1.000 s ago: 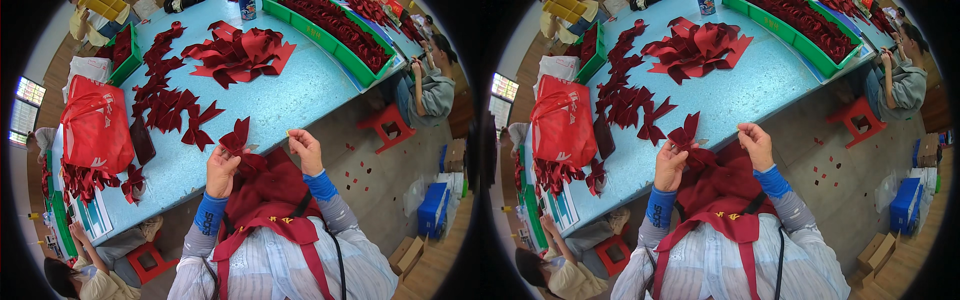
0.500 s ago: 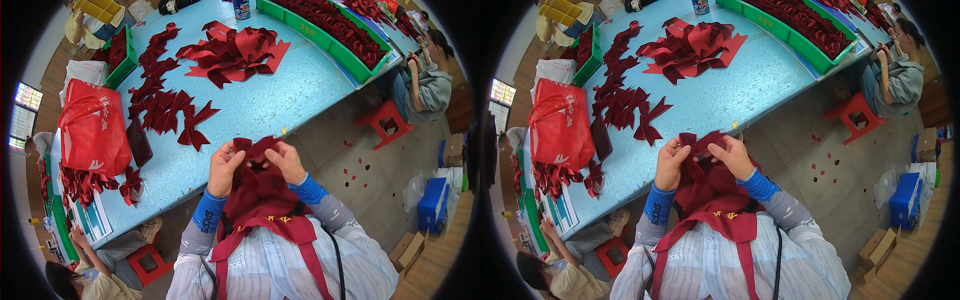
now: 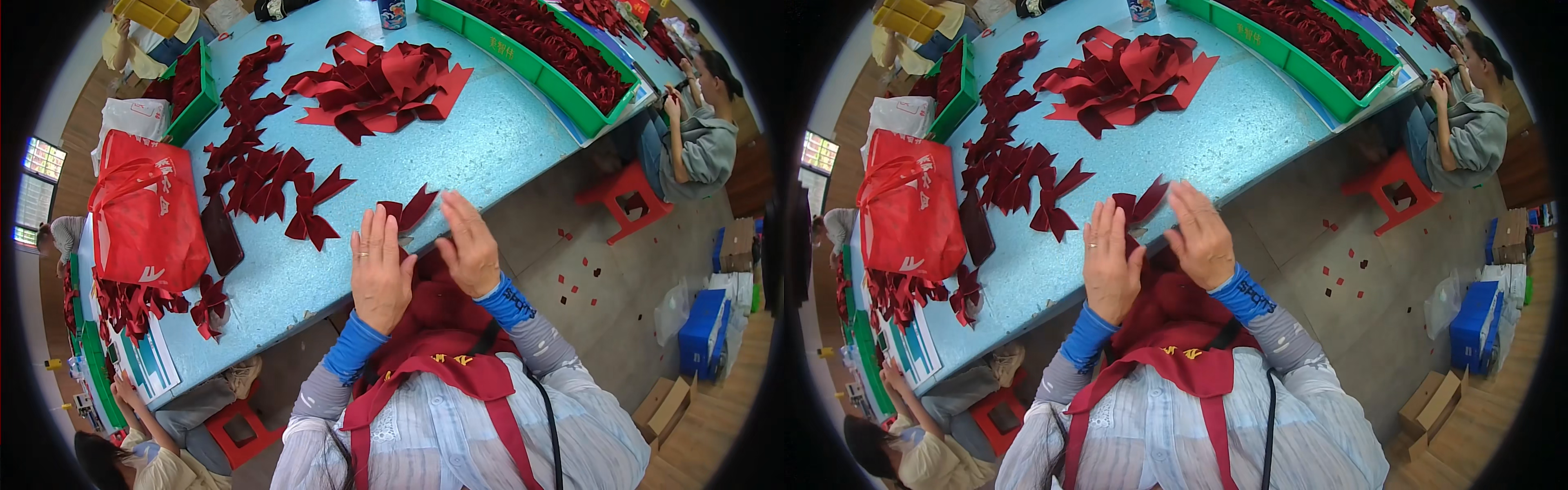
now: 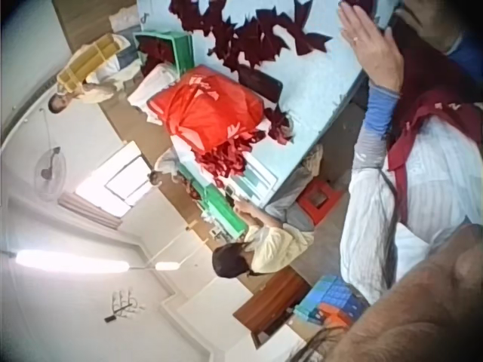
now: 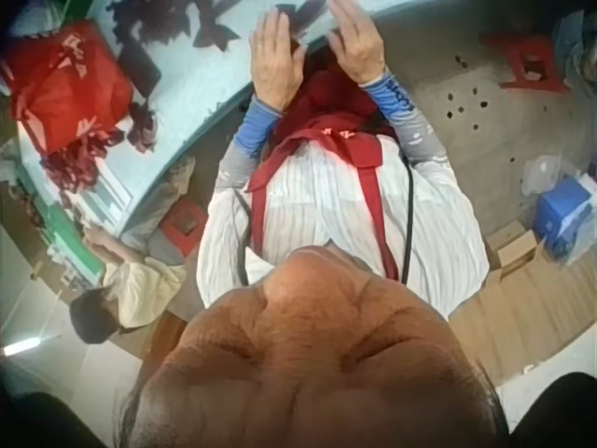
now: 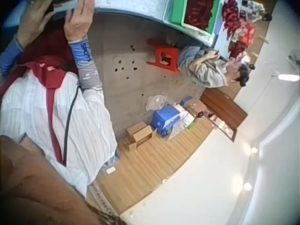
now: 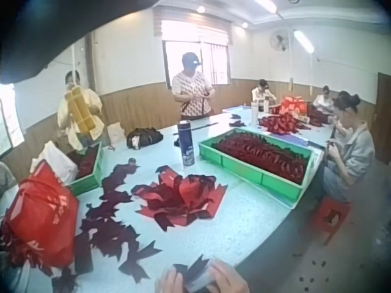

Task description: The person ties a ribbon strip into a bow by hand, places it onto the table, and then folds and ties another ribbon strip into a bow.

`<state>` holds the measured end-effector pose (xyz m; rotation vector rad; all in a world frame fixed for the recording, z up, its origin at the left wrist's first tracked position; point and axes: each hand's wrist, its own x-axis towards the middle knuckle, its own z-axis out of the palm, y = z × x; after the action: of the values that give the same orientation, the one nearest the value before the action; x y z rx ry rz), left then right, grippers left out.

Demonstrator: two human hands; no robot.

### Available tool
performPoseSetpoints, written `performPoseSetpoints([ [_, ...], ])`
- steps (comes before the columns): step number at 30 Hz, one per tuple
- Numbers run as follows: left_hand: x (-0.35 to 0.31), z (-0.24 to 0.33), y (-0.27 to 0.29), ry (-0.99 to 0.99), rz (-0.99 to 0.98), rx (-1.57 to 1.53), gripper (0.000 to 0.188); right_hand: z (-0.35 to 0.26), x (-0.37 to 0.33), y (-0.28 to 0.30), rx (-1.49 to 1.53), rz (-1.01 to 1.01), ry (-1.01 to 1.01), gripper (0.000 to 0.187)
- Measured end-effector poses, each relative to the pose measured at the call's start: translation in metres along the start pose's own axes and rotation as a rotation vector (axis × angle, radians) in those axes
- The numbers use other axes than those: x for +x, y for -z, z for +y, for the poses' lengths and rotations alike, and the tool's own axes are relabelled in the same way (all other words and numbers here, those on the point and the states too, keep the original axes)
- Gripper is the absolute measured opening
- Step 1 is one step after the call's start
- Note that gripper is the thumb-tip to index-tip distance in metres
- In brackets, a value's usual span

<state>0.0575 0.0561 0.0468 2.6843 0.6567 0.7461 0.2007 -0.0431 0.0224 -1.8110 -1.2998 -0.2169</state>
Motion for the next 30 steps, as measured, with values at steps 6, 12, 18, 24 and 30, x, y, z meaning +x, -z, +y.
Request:
performPoseSetpoints([
  [6, -0.01, -0.011, -0.013, 0.022, -0.22, 0.053, 0.071, -0.011, 0.004, -0.012, -0.152, -0.403, 0.18, 0.066],
  [12, -0.001, -0.021, -0.004, -0.038, -0.329, 0.064, 0.076, -0.009, 0.005, -0.012, -0.209, -0.446, 0.16, 0.068],
  [18, 0.01, -0.043, 0.006, -0.171, -0.373, 0.078, 0.078, -0.006, 0.006, -0.003, -0.256, -0.283, 0.133, 0.052],
  [24, 0.003, -0.042, 0.023, -0.133, -0.077, -0.14, 0.068, 0.003, -0.009, 0.014, -0.184, -0.079, 0.106, 0.036],
  [30, -0.046, -0.05, 0.025, -0.011, 0.332, -0.206, 0.043, 0.001, -0.012, 0.015, -0.034, -0.145, 0.205, 0.037],
])
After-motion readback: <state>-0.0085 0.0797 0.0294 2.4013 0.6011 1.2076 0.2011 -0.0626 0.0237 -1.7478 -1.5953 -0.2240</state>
